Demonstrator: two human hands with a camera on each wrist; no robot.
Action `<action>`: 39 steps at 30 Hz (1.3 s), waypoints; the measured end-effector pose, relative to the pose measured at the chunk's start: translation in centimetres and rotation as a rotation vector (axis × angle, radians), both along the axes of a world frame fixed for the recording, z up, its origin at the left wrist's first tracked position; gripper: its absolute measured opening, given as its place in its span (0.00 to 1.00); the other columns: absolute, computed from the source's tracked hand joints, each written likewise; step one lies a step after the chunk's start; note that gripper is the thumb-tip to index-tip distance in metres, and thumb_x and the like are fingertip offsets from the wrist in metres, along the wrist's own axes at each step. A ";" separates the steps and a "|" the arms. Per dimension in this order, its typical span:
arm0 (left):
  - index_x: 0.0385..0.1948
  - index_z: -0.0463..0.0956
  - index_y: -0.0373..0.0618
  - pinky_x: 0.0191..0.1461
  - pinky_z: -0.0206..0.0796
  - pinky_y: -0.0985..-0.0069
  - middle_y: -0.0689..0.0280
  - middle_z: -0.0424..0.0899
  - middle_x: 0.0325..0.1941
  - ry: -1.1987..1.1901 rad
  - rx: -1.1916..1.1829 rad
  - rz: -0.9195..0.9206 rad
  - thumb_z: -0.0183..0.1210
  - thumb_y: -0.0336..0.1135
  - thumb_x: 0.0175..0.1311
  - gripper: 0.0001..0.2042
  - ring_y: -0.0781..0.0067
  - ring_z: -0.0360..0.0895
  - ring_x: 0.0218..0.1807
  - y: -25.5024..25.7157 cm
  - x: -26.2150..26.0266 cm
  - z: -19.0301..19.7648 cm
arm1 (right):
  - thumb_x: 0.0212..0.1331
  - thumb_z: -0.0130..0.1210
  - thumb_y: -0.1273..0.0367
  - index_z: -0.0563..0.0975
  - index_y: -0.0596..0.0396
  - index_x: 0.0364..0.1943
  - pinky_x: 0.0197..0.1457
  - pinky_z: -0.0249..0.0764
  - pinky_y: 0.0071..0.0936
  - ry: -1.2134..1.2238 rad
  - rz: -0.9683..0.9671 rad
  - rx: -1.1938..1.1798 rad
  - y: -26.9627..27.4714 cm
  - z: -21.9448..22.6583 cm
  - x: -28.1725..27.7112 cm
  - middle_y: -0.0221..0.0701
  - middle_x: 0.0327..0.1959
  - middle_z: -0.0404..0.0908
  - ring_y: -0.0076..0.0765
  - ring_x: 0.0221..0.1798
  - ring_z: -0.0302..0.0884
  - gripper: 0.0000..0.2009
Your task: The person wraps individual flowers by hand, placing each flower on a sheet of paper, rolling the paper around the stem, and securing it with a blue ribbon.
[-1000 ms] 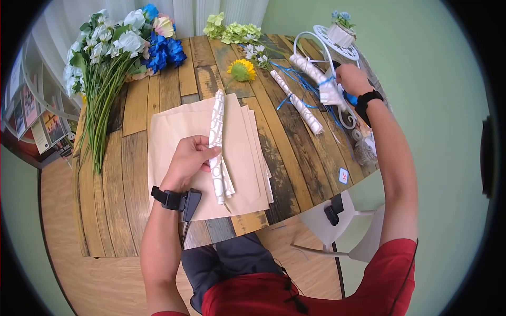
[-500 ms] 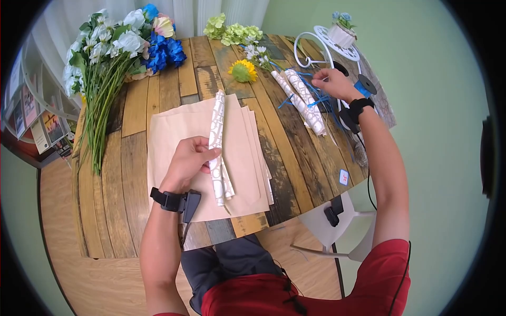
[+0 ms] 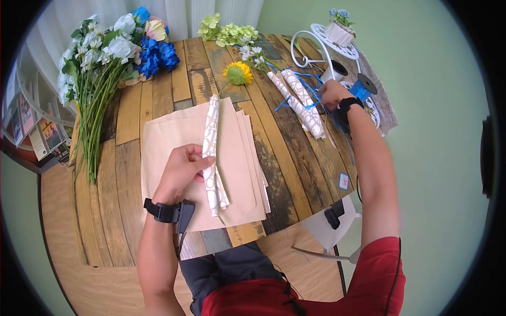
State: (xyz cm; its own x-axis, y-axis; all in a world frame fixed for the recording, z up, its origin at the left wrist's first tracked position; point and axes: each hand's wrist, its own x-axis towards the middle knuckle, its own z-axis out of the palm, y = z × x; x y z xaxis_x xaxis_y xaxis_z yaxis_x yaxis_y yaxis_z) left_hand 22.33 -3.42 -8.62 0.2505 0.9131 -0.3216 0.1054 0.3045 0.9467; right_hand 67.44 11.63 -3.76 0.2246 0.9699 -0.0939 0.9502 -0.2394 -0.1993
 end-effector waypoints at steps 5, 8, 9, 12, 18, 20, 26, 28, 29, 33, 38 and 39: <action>0.41 0.76 0.35 0.25 0.69 0.86 0.67 0.82 0.26 -0.001 -0.019 0.009 0.64 0.28 0.62 0.09 0.84 0.78 0.24 0.0 0.1 0.2 | 0.48 0.54 0.75 0.84 0.60 0.38 0.54 0.76 0.43 -0.199 0.171 0.433 4.0 -1.6 -0.6 0.52 0.37 0.83 0.56 0.45 0.82 0.13; 0.41 0.76 0.35 0.24 0.69 0.86 0.68 0.83 0.26 0.006 -0.033 0.010 0.64 0.27 0.61 0.09 0.84 0.78 0.24 0.1 0.1 0.1 | 0.51 0.52 0.72 0.85 0.56 0.39 0.57 0.74 0.44 -0.255 0.188 0.285 6.3 -4.0 0.0 0.51 0.46 0.81 0.57 0.50 0.79 0.13; 0.40 0.76 0.36 0.24 0.69 0.86 0.68 0.83 0.26 0.005 -0.037 0.009 0.64 0.27 0.61 0.09 0.84 0.77 0.24 0.1 0.0 0.1 | 0.51 0.52 0.72 0.85 0.56 0.39 0.57 0.74 0.44 -0.255 0.194 0.289 6.8 -4.5 0.1 0.51 0.46 0.81 0.57 0.50 0.79 0.13; 0.40 0.76 0.36 0.24 0.69 0.87 0.68 0.83 0.26 -0.012 -0.046 0.007 0.64 0.27 0.61 0.09 0.84 0.77 0.24 0.1 0.0 0.2 | 0.53 0.52 0.72 0.83 0.59 0.41 0.58 0.73 0.46 -0.446 0.271 0.213 8.7 -6.7 1.1 0.52 0.49 0.79 0.58 0.52 0.78 0.14; 0.40 0.76 0.37 0.24 0.68 0.87 0.69 0.83 0.26 -0.005 -0.040 -0.003 0.64 0.27 0.62 0.08 0.85 0.77 0.24 0.1 -0.1 0.0 | 0.55 0.48 0.77 0.80 0.61 0.35 0.51 0.76 0.44 -0.237 0.227 0.816 6.7 -1.9 -1.7 0.49 0.44 0.80 0.56 0.46 0.80 0.09; 0.40 0.76 0.37 0.25 0.68 0.87 0.69 0.83 0.26 -0.020 -0.037 0.001 0.63 0.27 0.62 0.08 0.85 0.77 0.24 0.1 -0.1 0.1 | 0.56 0.48 0.78 0.80 0.61 0.35 0.48 0.77 0.42 -0.182 0.266 1.062 5.5 1.0 -3.7 0.47 0.42 0.81 0.54 0.44 0.81 0.09; 0.40 0.77 0.38 0.25 0.67 0.87 0.70 0.82 0.26 -0.052 -0.020 0.007 0.63 0.28 0.62 0.08 0.86 0.77 0.24 -0.1 -0.2 0.1 | 0.65 0.45 0.75 0.82 0.61 0.39 0.41 0.75 0.25 0.830 0.232 1.150 3.0 6.6 -8.8 0.30 0.34 0.85 0.23 0.35 0.81 0.12; 0.40 0.77 0.38 0.26 0.68 0.87 0.70 0.82 0.26 -0.053 -0.017 0.004 0.63 0.28 0.62 0.08 0.86 0.77 0.24 -0.1 -0.2 0.2 | 0.65 0.46 0.75 0.82 0.62 0.39 0.41 0.75 0.24 0.711 0.248 1.222 2.4 8.5 -9.1 0.32 0.35 0.85 0.24 0.36 0.81 0.11; 0.40 0.77 0.38 0.26 0.68 0.87 0.70 0.82 0.26 -0.060 -0.013 0.004 0.63 0.28 0.62 0.08 0.86 0.77 0.24 -0.1 -0.3 0.0 | 0.65 0.47 0.75 0.82 0.63 0.39 0.42 0.74 0.23 0.590 0.265 1.291 2.0 9.8 -9.4 0.34 0.37 0.86 0.24 0.37 0.81 0.11; 0.39 0.77 0.39 0.26 0.68 0.87 0.71 0.82 0.27 -0.114 0.000 0.007 0.63 0.28 0.62 0.07 0.86 0.77 0.24 -0.1 -0.5 -0.2 | 0.67 0.47 0.75 0.80 0.67 0.45 0.60 0.73 0.26 0.841 0.440 1.520 -2.0 15.3 -12.1 0.39 0.44 0.84 0.32 0.50 0.81 0.11; 0.40 0.77 0.40 0.26 0.68 0.87 0.71 0.83 0.27 -0.180 0.018 0.041 0.63 0.30 0.63 0.08 0.86 0.77 0.25 0.0 -0.6 0.0 | 0.67 0.47 0.75 0.80 0.67 0.44 0.57 0.75 0.26 1.235 0.384 1.241 -5.8 12.0 -16.0 0.38 0.40 0.85 0.33 0.46 0.83 0.11; 0.41 0.76 0.40 0.27 0.68 0.87 0.71 0.83 0.27 -0.212 0.016 0.060 0.63 0.31 0.64 0.09 0.86 0.77 0.25 -0.1 -0.7 0.0 | 0.67 0.46 0.75 0.80 0.66 0.43 0.57 0.75 0.26 1.377 0.371 1.177 -6.4 10.7 -16.5 0.38 0.38 0.84 0.33 0.45 0.83 0.11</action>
